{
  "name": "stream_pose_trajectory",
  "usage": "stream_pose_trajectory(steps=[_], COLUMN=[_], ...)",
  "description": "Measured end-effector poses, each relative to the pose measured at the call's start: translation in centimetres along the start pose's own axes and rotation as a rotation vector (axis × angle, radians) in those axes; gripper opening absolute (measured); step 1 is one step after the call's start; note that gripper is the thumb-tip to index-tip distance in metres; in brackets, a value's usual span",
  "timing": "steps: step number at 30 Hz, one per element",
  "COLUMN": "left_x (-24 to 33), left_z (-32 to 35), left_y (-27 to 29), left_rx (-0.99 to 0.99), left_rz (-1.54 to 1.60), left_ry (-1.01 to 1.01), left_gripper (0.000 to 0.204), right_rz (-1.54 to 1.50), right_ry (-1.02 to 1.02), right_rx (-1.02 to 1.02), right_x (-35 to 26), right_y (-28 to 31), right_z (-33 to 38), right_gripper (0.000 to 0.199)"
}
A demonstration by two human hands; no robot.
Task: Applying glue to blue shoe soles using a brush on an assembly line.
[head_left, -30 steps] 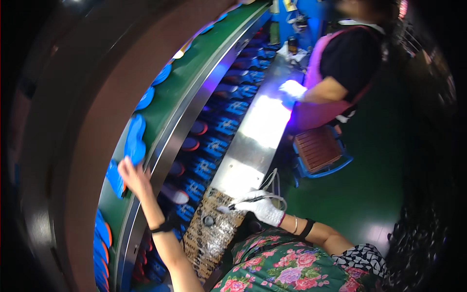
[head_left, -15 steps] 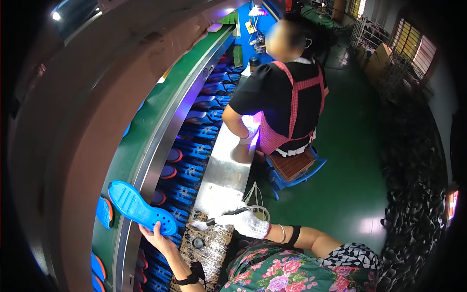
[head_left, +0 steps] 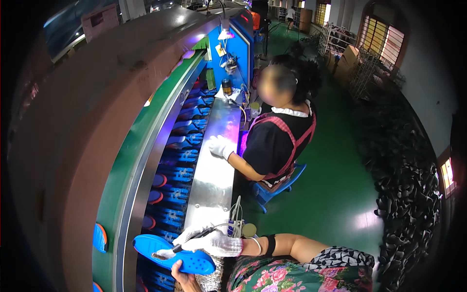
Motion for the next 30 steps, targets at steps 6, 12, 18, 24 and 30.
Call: stream_pose_trajectory(steps=[6, 12, 18, 24, 30], left_x=[-1.4, 2.2, 2.1, 2.4, 2.5], left_z=[2.0, 4.6, 3.4, 4.5, 5.3], left_y=[4.9, 0.0, -0.1, -3.6, -3.5], left_rx=[-0.042, -0.035, 0.095, 0.046, 0.13], left_rz=[0.283, 0.318, 0.121, 0.281, 0.051], left_ry=[0.055, -0.078, -0.186, -0.12, -0.177], left_gripper=[0.066, 0.081, 0.079, 0.08, 0.089], right_rz=[0.106, 0.235, 0.39, 0.811, 1.015], right_ry=[0.135, 0.149, 0.153, 0.552, 0.788], right_rx=[-0.134, -0.104, -0.02, 0.004, 0.034], right_x=[2.6, 3.6, 2.5, -0.3, -1.5], right_y=[-2.3, -4.5, -3.7, -4.4, -7.3], right_z=[-1.3, -1.3, -1.0, -0.7, -1.0], right_gripper=[0.025, 0.021, 0.023, 0.026, 0.023])
Point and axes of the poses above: each hand's wrist, its own z-axis away from the middle knuckle, its own y-axis out of the back of the hand, x = y × z, the point moved 7 cm from there along -z, towards the middle knuckle, and after that the axes turned 10 degrees about -y, right-handed, at the moved point
